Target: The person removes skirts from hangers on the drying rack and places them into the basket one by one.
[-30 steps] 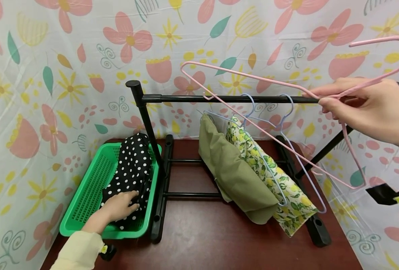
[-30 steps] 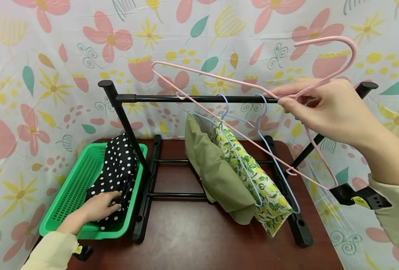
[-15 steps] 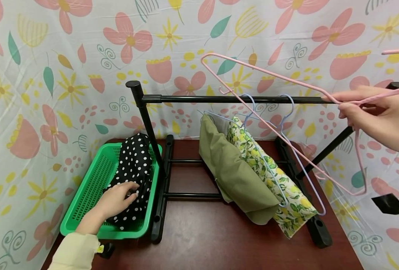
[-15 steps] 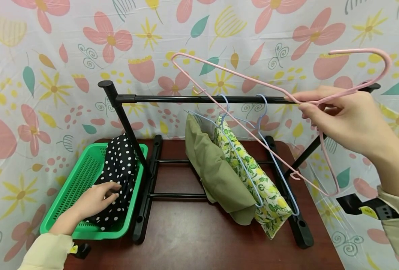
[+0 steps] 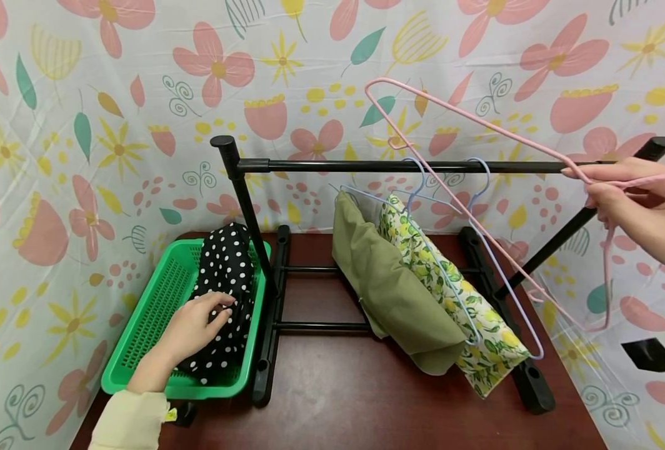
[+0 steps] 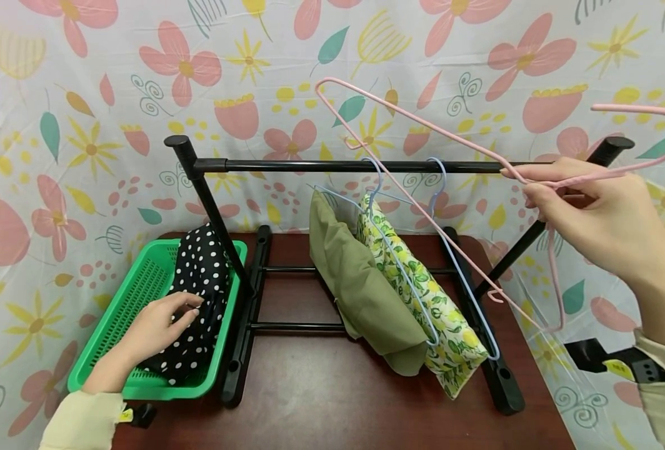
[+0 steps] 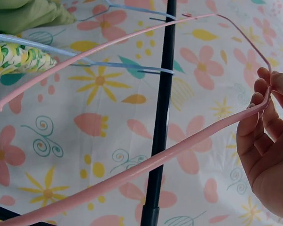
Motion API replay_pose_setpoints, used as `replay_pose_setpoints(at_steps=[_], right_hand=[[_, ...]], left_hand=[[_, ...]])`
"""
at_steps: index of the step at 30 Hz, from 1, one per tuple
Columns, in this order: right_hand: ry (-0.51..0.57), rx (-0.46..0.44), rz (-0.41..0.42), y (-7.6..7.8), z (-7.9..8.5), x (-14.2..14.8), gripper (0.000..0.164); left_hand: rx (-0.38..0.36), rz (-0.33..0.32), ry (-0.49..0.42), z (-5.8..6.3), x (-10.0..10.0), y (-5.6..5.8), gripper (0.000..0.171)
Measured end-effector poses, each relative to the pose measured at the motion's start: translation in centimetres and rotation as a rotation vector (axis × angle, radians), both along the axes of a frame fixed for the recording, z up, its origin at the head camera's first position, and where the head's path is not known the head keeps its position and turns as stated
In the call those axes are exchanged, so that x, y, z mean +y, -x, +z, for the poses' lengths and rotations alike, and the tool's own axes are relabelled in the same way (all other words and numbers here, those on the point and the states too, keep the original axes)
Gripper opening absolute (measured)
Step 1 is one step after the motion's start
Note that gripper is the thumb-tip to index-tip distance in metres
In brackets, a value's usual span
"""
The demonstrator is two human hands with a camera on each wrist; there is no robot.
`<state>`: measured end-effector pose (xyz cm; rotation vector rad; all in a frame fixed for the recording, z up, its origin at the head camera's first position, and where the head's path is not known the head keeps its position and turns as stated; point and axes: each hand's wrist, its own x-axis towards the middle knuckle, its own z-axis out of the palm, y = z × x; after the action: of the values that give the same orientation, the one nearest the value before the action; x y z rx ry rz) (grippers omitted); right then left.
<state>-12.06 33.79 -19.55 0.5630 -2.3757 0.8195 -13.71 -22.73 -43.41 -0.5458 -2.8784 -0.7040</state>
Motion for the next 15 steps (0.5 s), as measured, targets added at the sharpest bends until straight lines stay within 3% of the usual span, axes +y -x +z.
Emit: replay_pose_setpoints(at_steps=[10, 15], right_hand=[[0.097, 0.031, 0.028, -0.4, -1.3, 1.3, 0.028], [0.061, 0.077, -0.046, -0.8, -1.9, 2.2, 0.027]], left_hand=[[0.073, 0.024, -0.066, 0.4, 0.5, 0.1, 0.017], [0.116, 0.03, -0.083, 0.5, 0.7, 0.2, 0.015]])
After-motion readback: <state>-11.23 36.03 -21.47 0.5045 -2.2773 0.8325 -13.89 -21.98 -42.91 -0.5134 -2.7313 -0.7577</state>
